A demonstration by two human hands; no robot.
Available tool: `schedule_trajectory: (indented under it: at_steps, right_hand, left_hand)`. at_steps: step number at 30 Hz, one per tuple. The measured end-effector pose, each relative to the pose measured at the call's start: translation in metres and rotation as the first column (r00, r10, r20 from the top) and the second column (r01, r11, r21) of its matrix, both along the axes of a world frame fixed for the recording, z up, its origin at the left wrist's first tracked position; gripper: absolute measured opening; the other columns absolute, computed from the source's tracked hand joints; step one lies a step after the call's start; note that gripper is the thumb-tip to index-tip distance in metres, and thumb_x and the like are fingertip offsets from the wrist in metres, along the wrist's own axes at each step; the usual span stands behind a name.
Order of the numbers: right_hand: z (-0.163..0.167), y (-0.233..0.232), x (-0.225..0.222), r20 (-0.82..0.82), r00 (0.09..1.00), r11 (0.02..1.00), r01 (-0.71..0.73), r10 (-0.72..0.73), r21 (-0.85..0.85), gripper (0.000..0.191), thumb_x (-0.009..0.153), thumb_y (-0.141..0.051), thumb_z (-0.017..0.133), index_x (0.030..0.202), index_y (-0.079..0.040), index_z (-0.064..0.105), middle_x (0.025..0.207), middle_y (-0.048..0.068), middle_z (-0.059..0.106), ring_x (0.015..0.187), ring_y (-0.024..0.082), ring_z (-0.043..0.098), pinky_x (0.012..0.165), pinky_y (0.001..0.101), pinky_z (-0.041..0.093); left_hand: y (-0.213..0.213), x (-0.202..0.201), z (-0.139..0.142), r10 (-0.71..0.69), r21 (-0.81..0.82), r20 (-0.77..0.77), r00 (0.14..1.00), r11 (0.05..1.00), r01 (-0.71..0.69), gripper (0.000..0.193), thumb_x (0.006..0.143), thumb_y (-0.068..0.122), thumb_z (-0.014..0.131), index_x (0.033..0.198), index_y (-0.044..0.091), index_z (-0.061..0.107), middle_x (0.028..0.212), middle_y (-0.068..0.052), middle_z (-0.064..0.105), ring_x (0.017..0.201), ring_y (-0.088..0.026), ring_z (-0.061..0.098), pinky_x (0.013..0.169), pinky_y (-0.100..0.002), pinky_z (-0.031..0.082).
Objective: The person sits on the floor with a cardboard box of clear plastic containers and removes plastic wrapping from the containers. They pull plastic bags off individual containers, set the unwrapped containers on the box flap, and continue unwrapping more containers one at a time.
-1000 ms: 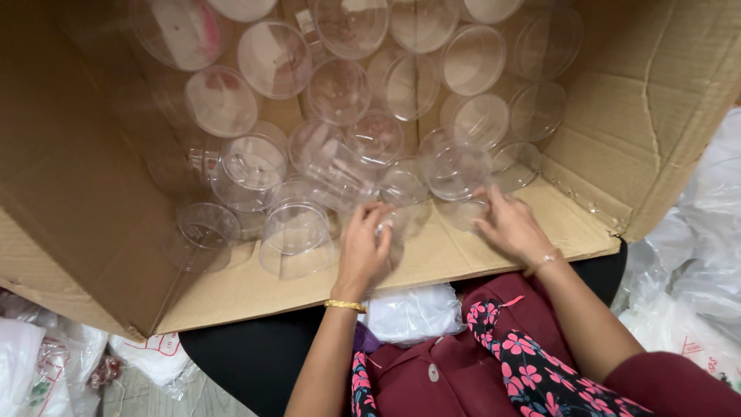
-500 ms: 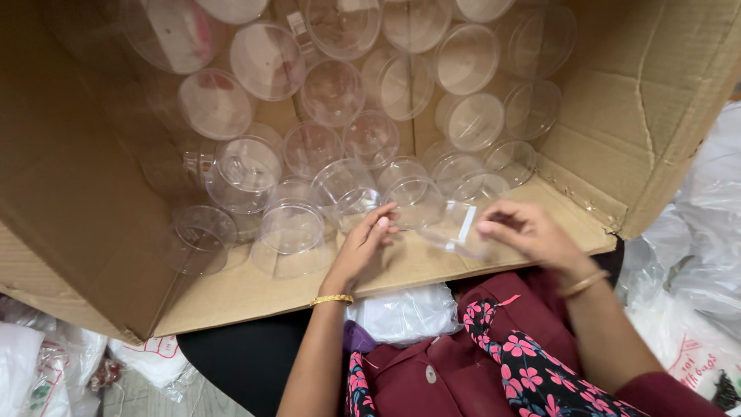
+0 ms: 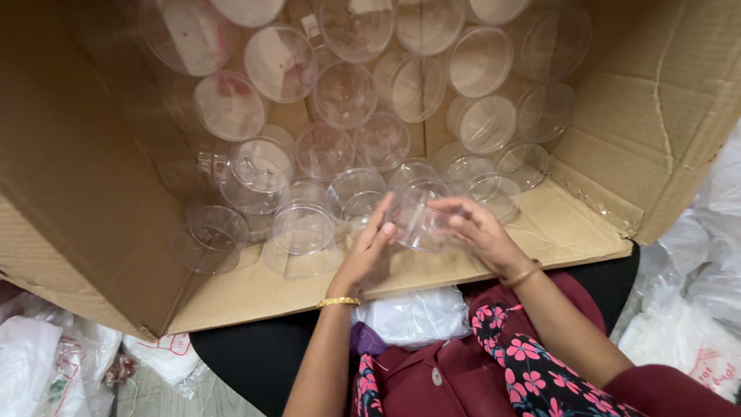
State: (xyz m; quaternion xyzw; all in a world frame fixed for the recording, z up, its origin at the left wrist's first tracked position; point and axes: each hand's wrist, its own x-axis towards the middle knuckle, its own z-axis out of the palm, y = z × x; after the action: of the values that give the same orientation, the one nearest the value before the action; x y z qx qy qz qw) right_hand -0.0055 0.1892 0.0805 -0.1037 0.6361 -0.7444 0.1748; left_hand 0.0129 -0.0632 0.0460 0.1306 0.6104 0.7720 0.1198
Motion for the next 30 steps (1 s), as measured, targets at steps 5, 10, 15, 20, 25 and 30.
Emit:
schedule_trajectory:
  at_steps: [5,10,15,20,25,30]
  right_hand:
    - [-0.040,0.022,0.003,0.082,0.996,0.981,0.055,-0.041,-0.184,0.046,0.097,-0.045,0.060,0.121,-0.005,0.062,0.137,0.015,0.062,0.124,0.026,0.063,0.097,0.0435,0.055]
    - [-0.050,0.026,-0.002,0.074,0.992,0.979,0.115,-0.104,-0.166,0.044,0.102,-0.042,0.058,0.120,-0.002,0.063,0.138,0.017,0.061,0.124,0.025,0.063,0.100,0.0411,0.052]
    - [-0.049,0.022,0.001,0.063,0.993,0.978,0.106,-0.096,-0.183,0.043,0.101,-0.039,0.058,0.123,-0.002,0.062,0.139,0.015,0.058,0.126,0.025,0.061,0.102,0.0426,0.053]
    - [-0.055,0.021,0.007,0.063,0.993,0.974,0.110,-0.099,-0.198,0.042,0.102,-0.038,0.059,0.125,-0.002,0.061,0.139,0.014,0.058,0.126,0.025,0.060,0.101,0.0437,0.053]
    - [-0.057,0.022,0.005,0.051,0.995,0.976,0.097,-0.088,-0.195,0.043,0.101,-0.038,0.059,0.124,-0.002,0.061,0.140,0.013,0.058,0.126,0.024,0.060,0.101,0.0440,0.053]
    - [-0.050,0.021,0.003,0.069,0.993,0.980,0.109,-0.099,-0.167,0.043,0.100,-0.039,0.060,0.124,-0.002,0.061,0.141,0.013,0.057,0.126,0.024,0.060,0.101,0.0425,0.053]
  left_hand:
    - [-0.048,0.000,0.040,-0.048,-0.321,-0.041,0.998,0.946,0.033,0.055,0.094,0.022,0.070,0.144,0.011,0.053,0.143,-0.008,0.058,0.129,-0.018,0.059,0.107,-0.033,0.049]
    - [-0.186,-0.056,0.076,0.518,-0.393,-0.607,0.603,0.463,-0.794,0.014,0.100,0.006,0.065,0.109,0.007,0.075,0.101,-0.007,0.075,0.088,-0.014,0.068,0.078,-0.031,0.054]
    - [-0.266,-0.109,0.038,0.331,-0.667,-0.703,0.630,0.000,-0.745,0.033,0.084,0.022,0.083,0.111,0.005,0.078,0.098,-0.024,0.075,0.098,-0.045,0.066,0.099,-0.055,0.041]
    - [-0.285,-0.127,0.018,0.521,-0.855,-0.218,0.825,0.306,-0.419,0.048,0.085,0.032,0.084,0.118,-0.001,0.071,0.112,-0.026,0.071,0.106,-0.037,0.068,0.091,-0.048,0.052]
    - [-0.281,-0.115,0.010,0.549,-0.810,-0.307,0.778,0.279,-0.517,0.049,0.082,0.027,0.081,0.121,0.000,0.071,0.110,-0.024,0.075,0.100,-0.036,0.075,0.088,-0.045,0.055]
    - [-0.274,-0.112,-0.009,0.351,-0.726,-0.602,0.717,0.132,-0.674,0.053,0.074,0.027,0.090,0.117,0.001,0.071,0.106,-0.022,0.075,0.118,-0.043,0.063,0.101,-0.050,0.048]
